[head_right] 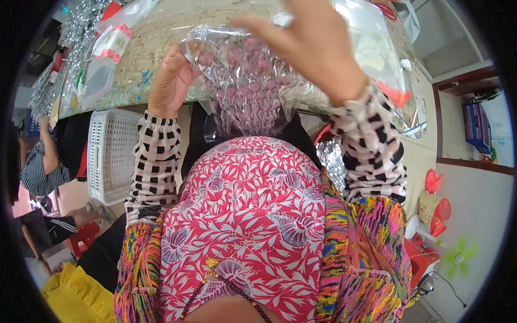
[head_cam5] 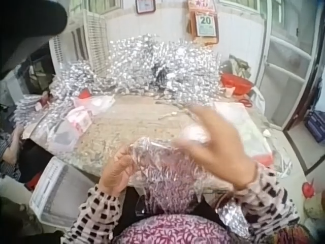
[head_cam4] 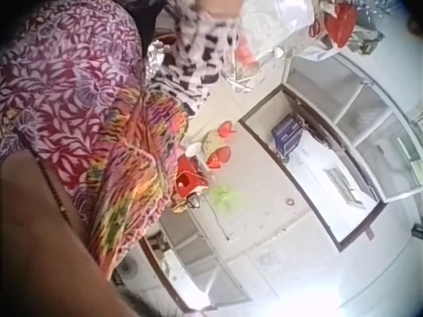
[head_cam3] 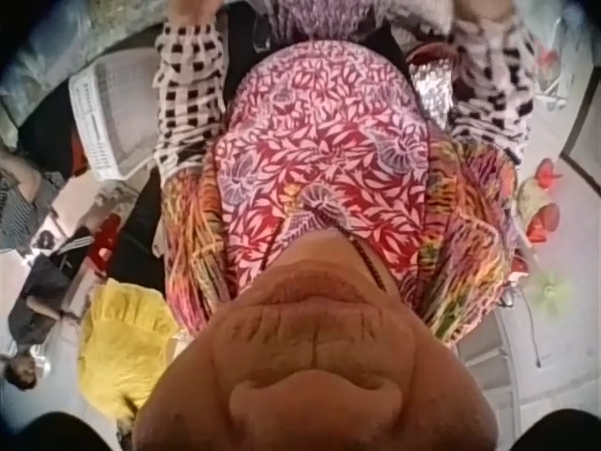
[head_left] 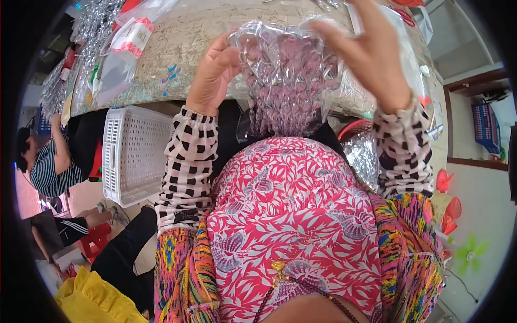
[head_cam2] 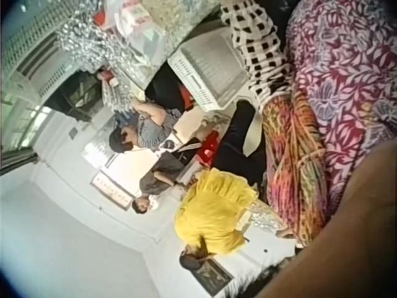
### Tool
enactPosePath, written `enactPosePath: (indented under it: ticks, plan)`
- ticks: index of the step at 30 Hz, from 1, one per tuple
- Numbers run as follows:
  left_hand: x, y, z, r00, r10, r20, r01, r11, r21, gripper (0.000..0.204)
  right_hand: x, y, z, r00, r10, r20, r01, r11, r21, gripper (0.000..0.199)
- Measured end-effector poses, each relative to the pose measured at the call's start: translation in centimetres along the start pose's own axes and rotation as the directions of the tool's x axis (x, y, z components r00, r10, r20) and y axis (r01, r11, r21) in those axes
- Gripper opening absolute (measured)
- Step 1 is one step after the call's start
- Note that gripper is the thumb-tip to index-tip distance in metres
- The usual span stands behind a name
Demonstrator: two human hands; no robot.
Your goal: Packaging shiny silver decorative objects into plastic bags and a red basket.
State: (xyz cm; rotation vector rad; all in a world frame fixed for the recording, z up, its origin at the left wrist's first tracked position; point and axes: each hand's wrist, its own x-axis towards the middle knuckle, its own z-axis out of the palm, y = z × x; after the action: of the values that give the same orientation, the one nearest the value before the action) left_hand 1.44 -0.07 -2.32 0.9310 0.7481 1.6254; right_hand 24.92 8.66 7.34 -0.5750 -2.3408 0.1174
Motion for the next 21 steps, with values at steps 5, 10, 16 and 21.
enactPosePath:
  ticks: [5, 10, 16, 21]
  plan:
    - [-2.3, -2.6, -1.3, 0.965, -0.262, 0.001, 0.262, 0.964, 0.047, 0.055, -8.0, 4.4, 0.9, 0.760, 0.650, -0.032, -0.510, 0.625, 0.591, 0.051]
    - [-2.9, -5.0, -1.8, 0.951, -0.310, 0.014, 0.301, 0.932, 0.202, 0.030, -16.1, 1.8, 7.2, 0.771, 0.594, 0.231, -0.558, 0.454, 0.695, 0.075]
    - [-2.4, -5.2, -2.7, 0.971, -0.211, -0.116, 0.232, 0.947, 0.222, 0.008, -13.2, -0.4, 5.2, 0.816, 0.540, 0.206, -0.510, 0.506, 0.695, 0.085]
    - [-2.4, -2.7, -1.1, 0.978, -0.209, -0.015, 0.210, 0.971, 0.117, 0.026, -15.4, -1.3, 6.2, 0.873, 0.488, -0.001, -0.364, 0.653, 0.664, 0.071]
